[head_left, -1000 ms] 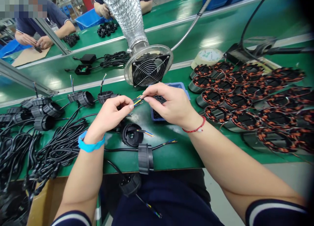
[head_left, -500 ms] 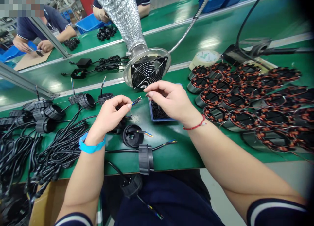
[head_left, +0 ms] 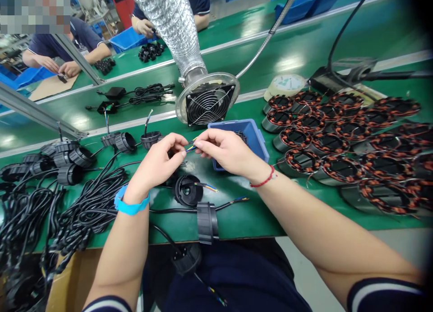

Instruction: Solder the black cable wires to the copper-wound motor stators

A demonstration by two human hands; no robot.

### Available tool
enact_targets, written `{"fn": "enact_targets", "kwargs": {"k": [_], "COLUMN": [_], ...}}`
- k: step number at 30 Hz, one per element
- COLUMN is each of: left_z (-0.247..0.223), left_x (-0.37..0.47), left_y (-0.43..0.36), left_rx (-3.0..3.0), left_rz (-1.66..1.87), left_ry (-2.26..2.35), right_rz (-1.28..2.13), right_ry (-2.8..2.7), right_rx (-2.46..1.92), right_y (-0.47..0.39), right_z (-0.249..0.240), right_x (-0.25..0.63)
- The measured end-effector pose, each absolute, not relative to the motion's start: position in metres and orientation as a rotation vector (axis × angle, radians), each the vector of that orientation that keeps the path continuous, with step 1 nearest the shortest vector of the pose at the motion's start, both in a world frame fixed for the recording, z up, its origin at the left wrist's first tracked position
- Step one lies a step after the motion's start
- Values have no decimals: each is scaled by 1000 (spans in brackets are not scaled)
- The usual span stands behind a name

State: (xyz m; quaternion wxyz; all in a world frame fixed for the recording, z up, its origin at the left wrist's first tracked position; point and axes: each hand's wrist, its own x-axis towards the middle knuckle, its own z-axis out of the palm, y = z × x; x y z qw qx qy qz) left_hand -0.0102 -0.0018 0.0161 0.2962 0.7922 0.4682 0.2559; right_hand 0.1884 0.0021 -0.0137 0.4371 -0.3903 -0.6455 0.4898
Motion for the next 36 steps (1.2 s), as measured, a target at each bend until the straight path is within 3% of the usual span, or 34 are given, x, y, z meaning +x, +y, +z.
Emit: {"fn": "enact_targets", "kwargs": {"k": [5,10,18,31,36], "left_z": [22,17,17,19,27], "left_x": [-13,-13,-16,-22,-27], "left_y": [0,3,6,5,-1], "left_rx": [2403,2402,2306,2156,1928], "left_rz": [423,486,566,649,728], "left_ry": [1390,1358,1246,1220,1111], "right_rz": [1253,1458,1468,1374,1058], "right_ry": [-1507,-1480,-1497,-1531,-1605], "right_rx": [-1021,-1039,-983,-926,-1130], "right_y": [7,6,1,4,13], "right_z": [-17,-19,-17,-18,-11], "right_x": [191,187,180,182,212]}}
